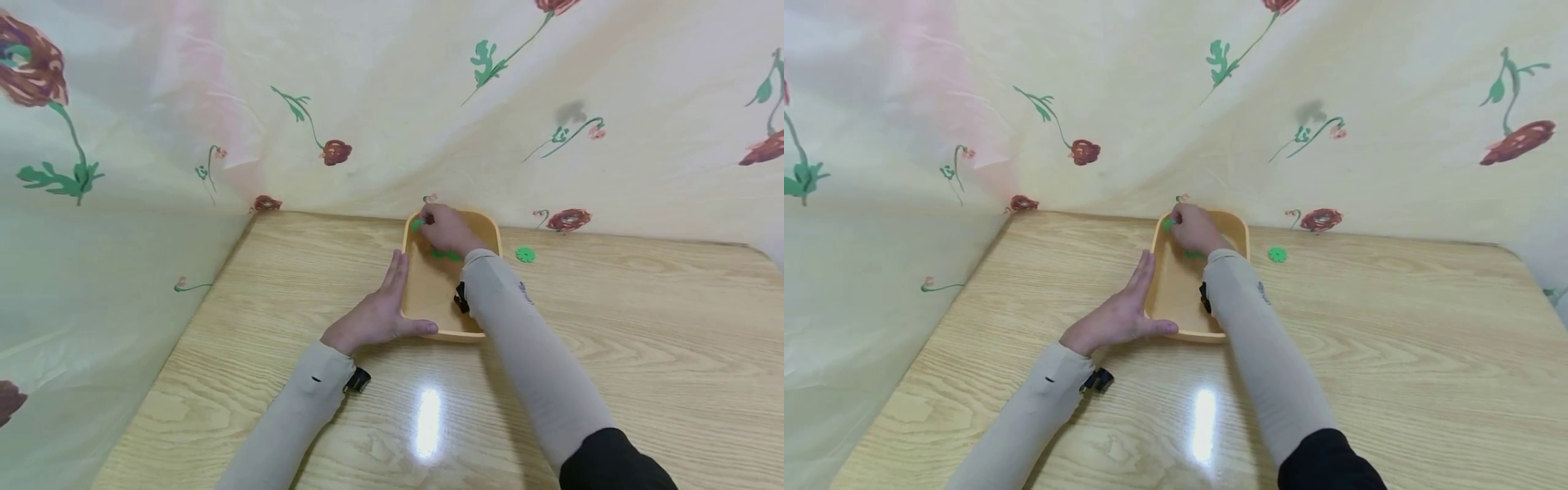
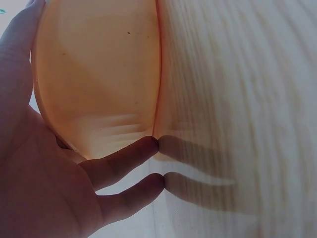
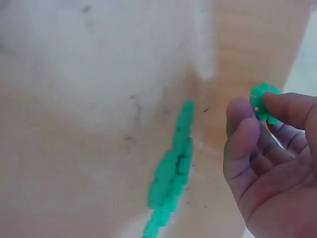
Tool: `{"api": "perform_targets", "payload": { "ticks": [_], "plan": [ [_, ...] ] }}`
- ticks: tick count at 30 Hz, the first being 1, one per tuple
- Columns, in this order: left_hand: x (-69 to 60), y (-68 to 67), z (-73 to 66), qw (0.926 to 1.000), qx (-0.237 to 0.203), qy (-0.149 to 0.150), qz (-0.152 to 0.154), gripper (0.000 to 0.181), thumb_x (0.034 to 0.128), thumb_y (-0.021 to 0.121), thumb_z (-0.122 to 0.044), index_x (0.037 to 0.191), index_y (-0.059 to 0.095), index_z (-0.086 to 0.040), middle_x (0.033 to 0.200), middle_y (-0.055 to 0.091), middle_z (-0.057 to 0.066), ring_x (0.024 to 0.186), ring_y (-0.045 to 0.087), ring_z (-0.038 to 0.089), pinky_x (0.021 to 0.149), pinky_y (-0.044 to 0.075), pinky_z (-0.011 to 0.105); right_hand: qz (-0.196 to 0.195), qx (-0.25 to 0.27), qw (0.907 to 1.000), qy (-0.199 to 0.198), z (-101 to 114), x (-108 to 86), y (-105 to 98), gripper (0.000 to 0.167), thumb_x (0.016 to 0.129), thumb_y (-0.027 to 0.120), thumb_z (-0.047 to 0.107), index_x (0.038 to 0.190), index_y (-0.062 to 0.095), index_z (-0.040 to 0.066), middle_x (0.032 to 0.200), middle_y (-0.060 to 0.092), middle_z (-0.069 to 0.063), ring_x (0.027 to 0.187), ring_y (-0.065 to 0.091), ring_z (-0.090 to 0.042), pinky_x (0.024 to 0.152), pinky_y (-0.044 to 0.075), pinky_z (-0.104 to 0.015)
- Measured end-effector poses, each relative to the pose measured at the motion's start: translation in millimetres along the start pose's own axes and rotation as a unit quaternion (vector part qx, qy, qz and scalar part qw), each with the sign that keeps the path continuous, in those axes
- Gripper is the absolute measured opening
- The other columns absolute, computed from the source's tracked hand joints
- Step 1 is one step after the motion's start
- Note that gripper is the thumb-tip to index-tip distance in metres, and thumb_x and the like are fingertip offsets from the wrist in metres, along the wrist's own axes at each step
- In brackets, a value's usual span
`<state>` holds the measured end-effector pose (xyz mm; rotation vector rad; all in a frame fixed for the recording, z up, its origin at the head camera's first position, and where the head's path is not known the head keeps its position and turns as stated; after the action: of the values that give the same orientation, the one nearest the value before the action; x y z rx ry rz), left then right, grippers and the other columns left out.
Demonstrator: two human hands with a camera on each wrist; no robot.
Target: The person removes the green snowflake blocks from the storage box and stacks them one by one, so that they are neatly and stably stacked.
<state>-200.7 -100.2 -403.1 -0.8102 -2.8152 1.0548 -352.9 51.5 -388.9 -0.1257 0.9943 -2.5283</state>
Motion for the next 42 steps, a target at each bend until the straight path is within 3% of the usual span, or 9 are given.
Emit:
{"api": "perform_targets", "payload": {
  "ticks": [4, 9, 17, 23, 27, 33, 38, 42],
  "plan": [
    [0.7, 1.1, -1.0, 1.0, 0.003, 0.0, 0.0, 0.129, 0.0847, 0.078, -0.053, 0.158, -0.023, -0.02, 0.161, -0.032, -0.008, 0.147, 0.022, 0.037, 0.109, 0.038, 0.045, -0.004, 0.042, 0.999, 0.011, 6, -4.9, -6, 0.02, 0.105, 0.051, 0.014, 0.11, 0.059, -0.003, 0.095, 0.062, -0.023, 0.061, 0.06, -0.025, 0.054, 0.052, -0.033],
    [1.8, 1.2, -1.1, 0.9999, 0.012, 0.002, -0.002, 0.129, 0.0844, 0.078, -0.054, 0.158, -0.023, -0.022, 0.162, -0.031, -0.007, 0.147, 0.025, 0.036, 0.107, 0.041, 0.044, -0.053, 0.074, 0.9958, 0.007, 20, -12.4, -22, 0.02, 0.106, 0.048, 0.014, 0.12, 0.055, 0.001, 0.097, 0.064, -0.025, 0.061, 0.062, -0.028, 0.056, 0.054, -0.039],
    [2.4, 2.0, -0.2, 0.9998, 0.019, 0.0, -0.007, 0.13, 0.0828, 0.078, -0.057, 0.16, -0.019, -0.018, 0.165, -0.026, 0.0, 0.148, 0.022, 0.036, 0.111, 0.036, 0.046, -0.132, 0.204, 0.9701, -0.012, 40, -27.8, -54, 0.03, 0.106, 0.053, 0.012, 0.134, 0.04, 0.01, 0.088, 0.065, -0.022, 0.061, 0.063, -0.035, 0.056, 0.055, -0.034],
    [2.9, 2.3, 0.2, 0.9998, 0.018, -0.008, -0.009, 0.132, 0.0805, 0.079, -0.059, 0.16, -0.018, -0.018, 0.166, -0.025, 0.0, 0.149, 0.019, 0.035, 0.113, 0.033, 0.046, -0.144, 0.226, 0.9633, -0.02, 44, -40.4, -74, 0.037, 0.101, 0.057, 0.005, 0.135, 0.043, 0.007, 0.095, 0.067, -0.016, 0.068, 0.069, -0.035, 0.06, 0.058, -0.035],
    [3.1, 1.8, -0.1, 0.9998, 0.017, -0.009, -0.008, 0.133, 0.0799, 0.08, -0.06, 0.16, -0.018, -0.018, 0.165, -0.026, -0.002, 0.149, 0.017, 0.033, 0.113, 0.032, 0.045, -0.144, 0.219, 0.9649, -0.016, 39, -51.3, -85, 0.039, 0.1, 0.062, 0.007, 0.135, 0.045, 0.004, 0.104, 0.068, -0.018, 0.065, 0.07, -0.026, 0.061, 0.059, -0.035],
    [2.0, 0.6, -0.8, 0.9997, 0.02, -0.013, -0.007, 0.132, 0.0809, 0.079, -0.059, 0.159, -0.02, -0.02, 0.165, -0.026, -0.001, 0.15, 0.014, 0.033, 0.114, 0.031, 0.047, -0.142, 0.202, 0.969, 0.009, 22, -67.2, -95, 0.042, 0.1, 0.065, 0.015, 0.133, 0.043, 0.001, 0.122, 0.066, -0.023, 0.072, 0.073, -0.024, 0.068, 0.06, -0.041],
    [1.1, 0.2, -0.2, 0.9995, 0.025, -0.018, -0.01, 0.133, 0.0797, 0.078, -0.062, 0.16, -0.018, -0.019, 0.165, -0.026, -0.003, 0.15, 0.013, 0.033, 0.114, 0.03, 0.047, -0.143, 0.205, 0.9677, 0.034, 0, -76.6, -96, 0.04, 0.099, 0.065, 0.014, 0.129, 0.042, 0.0, 0.123, 0.065, -0.026, 0.074, 0.074, -0.023, 0.069, 0.06, -0.041],
    [0.6, 0.5, 0.5, 0.9995, 0.025, -0.017, -0.008, 0.133, 0.0795, 0.078, -0.063, 0.16, -0.019, -0.019, 0.162, -0.03, -0.009, 0.15, 0.01, 0.032, 0.115, 0.028, 0.046, -0.145, 0.189, 0.97, 0.049, -21, -83.6, -96, 0.04, 0.098, 0.067, 0.019, 0.127, 0.045, 0.003, 0.12, 0.066, -0.025, 0.067, 0.072, -0.024, 0.061, 0.059, -0.038]
  ]
}}
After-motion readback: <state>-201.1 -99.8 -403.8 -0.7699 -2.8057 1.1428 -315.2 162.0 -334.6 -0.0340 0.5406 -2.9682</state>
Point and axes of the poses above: each hand's wrist, its own x-axis towards the middle knuckle, its own y-axis out of the palm, z = x × y, the point moved 3 cm from there along x, towards the middle knuckle
